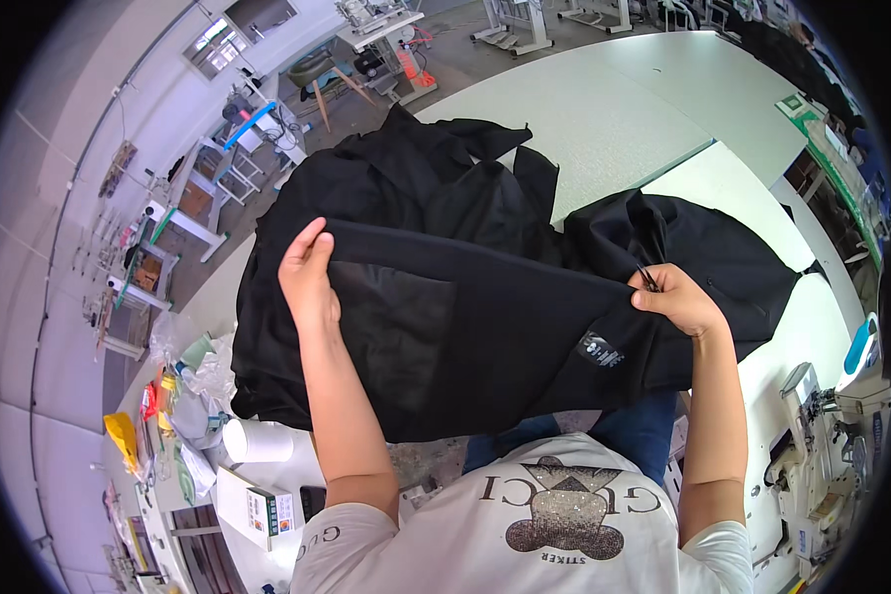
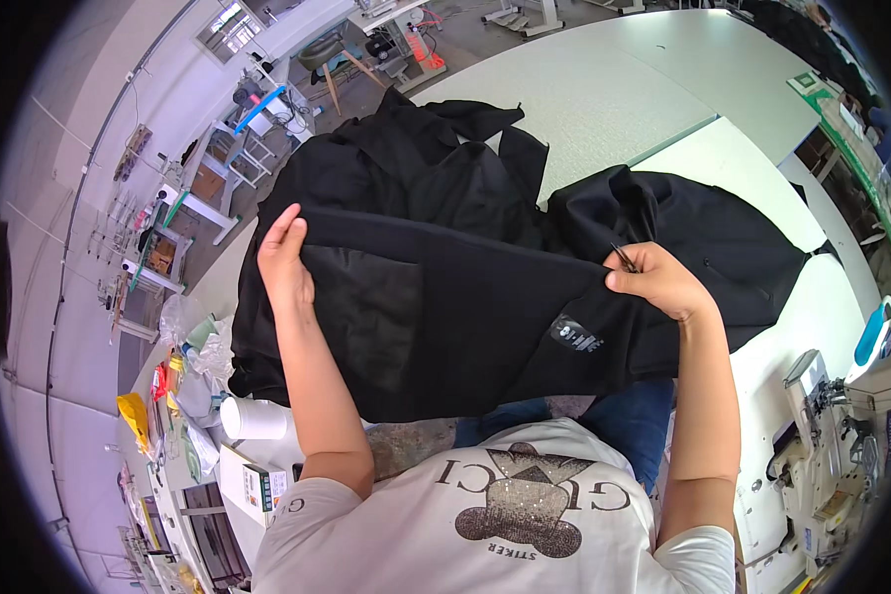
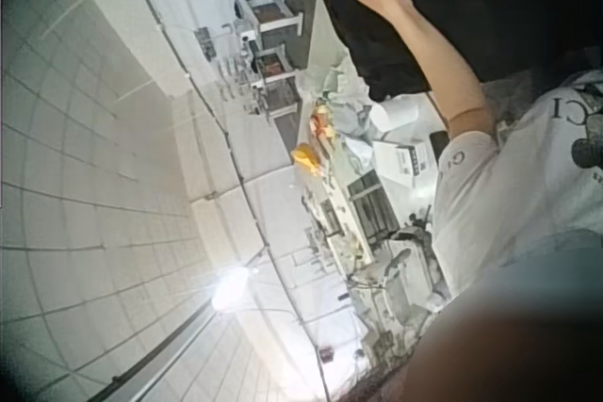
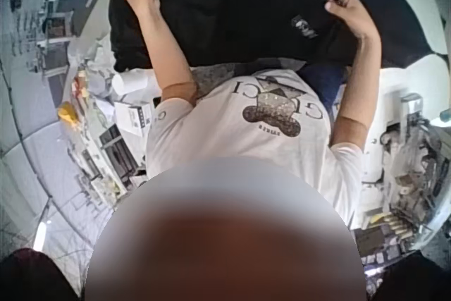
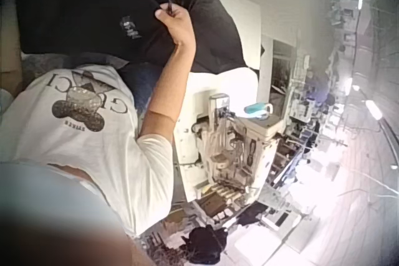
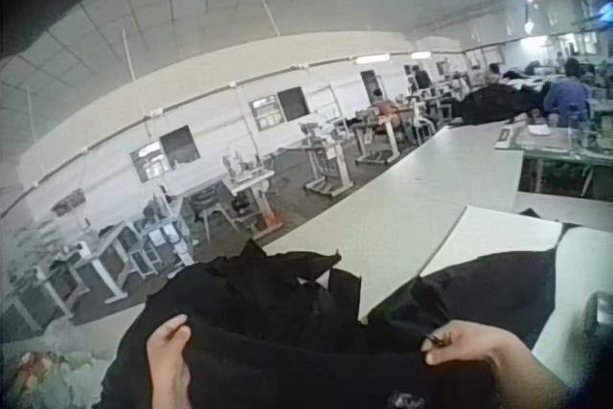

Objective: Inspecting and trimming loose threads from black garments at a textile manufacturing workstation.

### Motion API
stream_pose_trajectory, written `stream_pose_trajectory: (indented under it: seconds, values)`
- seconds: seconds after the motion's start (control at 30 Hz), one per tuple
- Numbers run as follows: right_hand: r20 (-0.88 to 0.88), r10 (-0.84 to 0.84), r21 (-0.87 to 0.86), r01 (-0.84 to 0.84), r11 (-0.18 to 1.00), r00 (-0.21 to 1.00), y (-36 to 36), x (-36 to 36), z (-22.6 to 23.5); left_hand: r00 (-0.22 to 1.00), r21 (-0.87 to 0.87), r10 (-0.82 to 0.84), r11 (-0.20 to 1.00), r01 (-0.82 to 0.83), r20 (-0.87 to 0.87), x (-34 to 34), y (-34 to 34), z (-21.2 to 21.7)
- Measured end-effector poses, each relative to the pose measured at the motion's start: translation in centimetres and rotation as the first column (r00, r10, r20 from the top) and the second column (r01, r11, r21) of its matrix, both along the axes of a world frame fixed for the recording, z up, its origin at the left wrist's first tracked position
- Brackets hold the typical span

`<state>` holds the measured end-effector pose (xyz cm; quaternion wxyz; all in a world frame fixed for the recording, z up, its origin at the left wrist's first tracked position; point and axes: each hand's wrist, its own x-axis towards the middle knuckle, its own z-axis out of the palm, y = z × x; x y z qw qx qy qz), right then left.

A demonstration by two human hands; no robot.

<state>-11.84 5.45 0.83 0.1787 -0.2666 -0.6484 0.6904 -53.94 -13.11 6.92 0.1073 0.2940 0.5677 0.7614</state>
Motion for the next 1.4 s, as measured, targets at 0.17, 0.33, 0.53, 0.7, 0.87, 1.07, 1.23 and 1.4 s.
stream_pose_trajectory:
  seconds: [0.17,0.33,0.53,0.7,0.87,1.07,1.23,1.4]
  values:
    - [0.017,-0.064,-0.042,0.065,0.997,0.998,0.0,0.5,-0.9,1.0,-0.002,-0.012,1.0,0.012,0.023,0.2,1.3,-0.6]
    - [0.03,-0.071,-0.048,0.072,0.996,0.997,0.3,0.6,-1.9,0.999,-0.002,-0.008,1.0,0.008,0.031,0.4,1.7,-0.7]
    - [0.009,-0.119,-0.056,0.119,0.991,0.993,0.8,0.4,-3.2,0.999,0.007,-0.026,1.0,0.025,0.046,0.7,1.5,-0.9]
    - [0.06,-0.11,-0.032,0.112,0.993,0.992,1.1,1.0,-3.4,0.998,0.018,-0.023,1.0,0.022,0.055,1.1,1.3,-1.1]
    - [0.115,0.028,-0.045,-0.023,0.999,0.993,1.0,2.0,-1.9,0.999,0.045,0.017,0.999,-0.018,0.034,-0.9,1.1,-2.0]
    - [0.157,0.163,0.016,-0.168,0.986,0.974,1.5,3.2,-1.3,0.974,0.042,0.223,0.974,-0.224,0.03,-8.9,-2.9,-0.5]
    - [0.187,0.174,0.053,-0.187,0.981,0.967,2.9,5.4,-0.7,0.97,0.101,0.208,0.97,-0.221,0.129,-14.9,-7.5,1.4]
    - [0.234,0.113,0.105,-0.141,0.984,0.966,4.4,8.0,1.0,0.95,0.012,0.281,0.959,-0.285,0.134,-17.6,-9.7,0.5]
